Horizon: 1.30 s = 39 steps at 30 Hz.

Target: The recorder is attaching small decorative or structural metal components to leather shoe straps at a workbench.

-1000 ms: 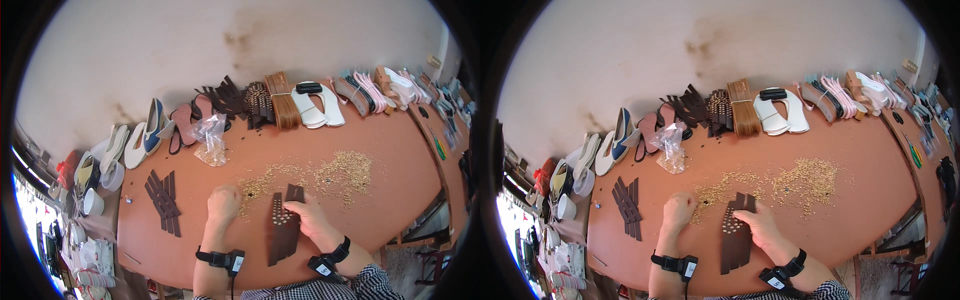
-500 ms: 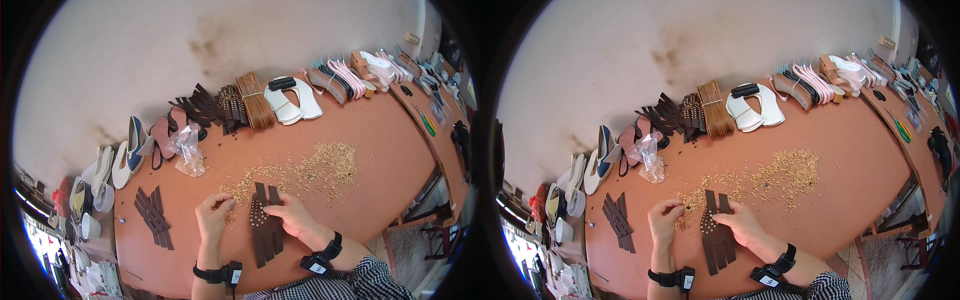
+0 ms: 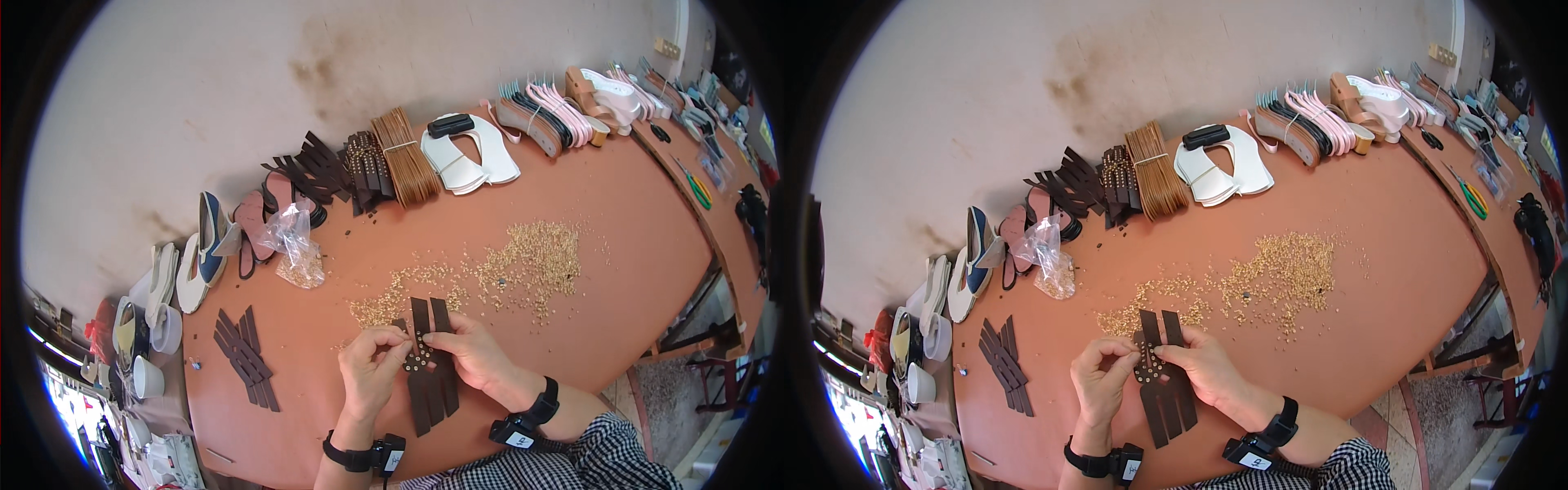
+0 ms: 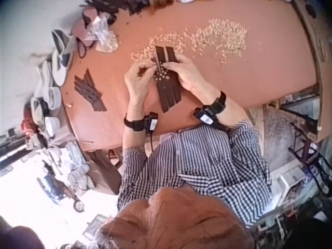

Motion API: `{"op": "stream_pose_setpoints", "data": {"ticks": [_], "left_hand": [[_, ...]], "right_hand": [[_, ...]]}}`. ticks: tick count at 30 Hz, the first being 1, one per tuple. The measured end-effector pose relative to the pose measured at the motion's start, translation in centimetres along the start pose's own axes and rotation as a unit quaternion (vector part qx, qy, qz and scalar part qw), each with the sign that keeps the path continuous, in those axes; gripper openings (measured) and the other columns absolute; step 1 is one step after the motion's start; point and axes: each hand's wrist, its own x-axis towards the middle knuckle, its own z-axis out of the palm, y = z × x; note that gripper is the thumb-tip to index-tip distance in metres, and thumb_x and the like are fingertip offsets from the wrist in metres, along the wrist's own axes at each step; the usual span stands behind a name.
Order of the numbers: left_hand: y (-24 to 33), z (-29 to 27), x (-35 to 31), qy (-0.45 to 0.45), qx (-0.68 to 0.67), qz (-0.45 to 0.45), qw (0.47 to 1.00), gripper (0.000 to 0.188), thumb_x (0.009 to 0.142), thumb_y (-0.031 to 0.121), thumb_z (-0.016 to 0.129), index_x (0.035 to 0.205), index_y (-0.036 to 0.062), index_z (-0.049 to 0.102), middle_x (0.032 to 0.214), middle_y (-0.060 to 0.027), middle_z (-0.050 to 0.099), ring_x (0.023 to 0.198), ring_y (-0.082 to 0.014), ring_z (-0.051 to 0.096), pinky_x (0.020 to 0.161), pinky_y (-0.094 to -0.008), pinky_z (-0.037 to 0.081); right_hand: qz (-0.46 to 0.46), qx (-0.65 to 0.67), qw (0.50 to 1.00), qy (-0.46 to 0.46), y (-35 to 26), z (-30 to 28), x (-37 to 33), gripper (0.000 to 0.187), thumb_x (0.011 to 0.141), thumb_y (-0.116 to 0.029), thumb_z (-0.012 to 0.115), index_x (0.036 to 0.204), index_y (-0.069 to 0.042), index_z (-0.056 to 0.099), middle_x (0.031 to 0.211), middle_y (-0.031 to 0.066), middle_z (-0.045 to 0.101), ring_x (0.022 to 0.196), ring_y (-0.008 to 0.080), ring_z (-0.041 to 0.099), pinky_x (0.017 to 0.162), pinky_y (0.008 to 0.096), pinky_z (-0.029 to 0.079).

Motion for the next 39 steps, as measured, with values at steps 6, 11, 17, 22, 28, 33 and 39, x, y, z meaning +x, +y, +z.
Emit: {"op": "stream_pose_setpoints", "data": {"ticks": [6, 11, 17, 22, 28, 33, 39], "left_hand": [[0.0, 0.0, 0.1, -0.022, 0.119, 0.037, 0.992, 0.012, 0.070, -0.012, 0.063, 0.077, -0.0031, 0.060, 0.081, -0.0077, 0.060, 0.068, -0.0118, 0.058, 0.058, -0.0216, 0.048], [0.6, 0.3, 0.2, -0.027, 0.093, -0.025, 0.995, 0.011, 0.069, -0.012, 0.063, 0.075, -0.0033, 0.060, 0.078, -0.0076, 0.060, 0.067, -0.0112, 0.058, 0.057, -0.0208, 0.048], [0.1, 0.5, 0.1, -0.009, 0.059, -0.026, 0.998, 0.010, 0.070, -0.011, 0.063, 0.075, -0.0028, 0.059, 0.077, -0.0071, 0.060, 0.064, -0.0110, 0.058, 0.055, -0.0205, 0.049], [-1.6, -0.3, 0.5, -0.023, 0.193, 0.087, 0.977, 0.013, 0.068, -0.008, 0.066, 0.075, -0.0001, 0.059, 0.076, -0.0068, 0.059, 0.066, -0.0135, 0.058, 0.057, -0.0233, 0.049], [-2.3, -0.3, 0.3, -0.022, 0.097, 0.093, 0.991, 0.017, 0.064, -0.006, 0.071, 0.075, 0.0029, 0.060, 0.091, -0.0052, 0.052, 0.080, -0.0148, 0.054, 0.065, -0.0249, 0.049], [-2.7, 0.0, 0.6, -0.048, -0.030, 0.059, 0.997, 0.019, 0.064, -0.007, 0.071, 0.075, 0.0035, 0.060, 0.099, -0.0044, 0.047, 0.092, -0.0146, 0.050, 0.076, -0.0263, 0.046], [-2.7, -0.1, 0.5, -0.042, -0.043, 0.079, 0.995, 0.017, 0.064, -0.006, 0.071, 0.074, 0.0034, 0.060, 0.098, -0.0043, 0.047, 0.094, -0.0152, 0.049, 0.081, -0.0283, 0.044]], "right_hand": [[0.008, 0.007, 1.000, 0.015, 0.4, -0.4, 0.2, 0.012, 0.083, 0.000, 0.052, 0.095, 0.000, 0.056, 0.086, 0.0068, 0.059, 0.071, 0.0139, 0.059, 0.060, 0.0257, 0.050], [0.009, -0.001, 1.000, 0.006, 0.4, -0.5, 0.2, 0.011, 0.083, 0.000, 0.053, 0.093, 0.001, 0.057, 0.086, 0.0069, 0.059, 0.072, 0.0146, 0.059, 0.061, 0.0268, 0.051], [0.004, -0.024, 1.000, 0.013, 0.6, -0.6, 0.4, 0.012, 0.083, -0.002, 0.056, 0.094, 0.002, 0.058, 0.086, 0.0067, 0.059, 0.073, 0.0146, 0.059, 0.061, 0.0271, 0.052], [0.000, -0.024, 1.000, 0.019, 0.5, -0.5, 0.3, 0.012, 0.082, -0.002, 0.057, 0.094, 0.002, 0.059, 0.087, 0.0066, 0.060, 0.074, 0.0140, 0.059, 0.061, 0.0274, 0.052], [-0.001, -0.050, 0.999, -0.006, 0.3, -0.4, 0.0, 0.010, 0.081, 0.000, 0.057, 0.090, 0.000, 0.059, 0.089, 0.0050, 0.059, 0.080, 0.0156, 0.058, 0.068, 0.0319, 0.051], [-0.031, -0.059, 0.998, -0.013, 0.5, -0.1, -0.2, 0.010, 0.081, -0.002, 0.059, 0.091, 0.002, 0.060, 0.085, 0.0037, 0.059, 0.077, 0.0102, 0.057, 0.067, 0.0229, 0.049], [-0.046, -0.075, 0.996, -0.033, 0.1, 0.4, -0.7, 0.006, 0.082, -0.002, 0.058, 0.087, -0.001, 0.059, 0.083, 0.0000, 0.057, 0.077, 0.0069, 0.055, 0.069, 0.0209, 0.046]]}}
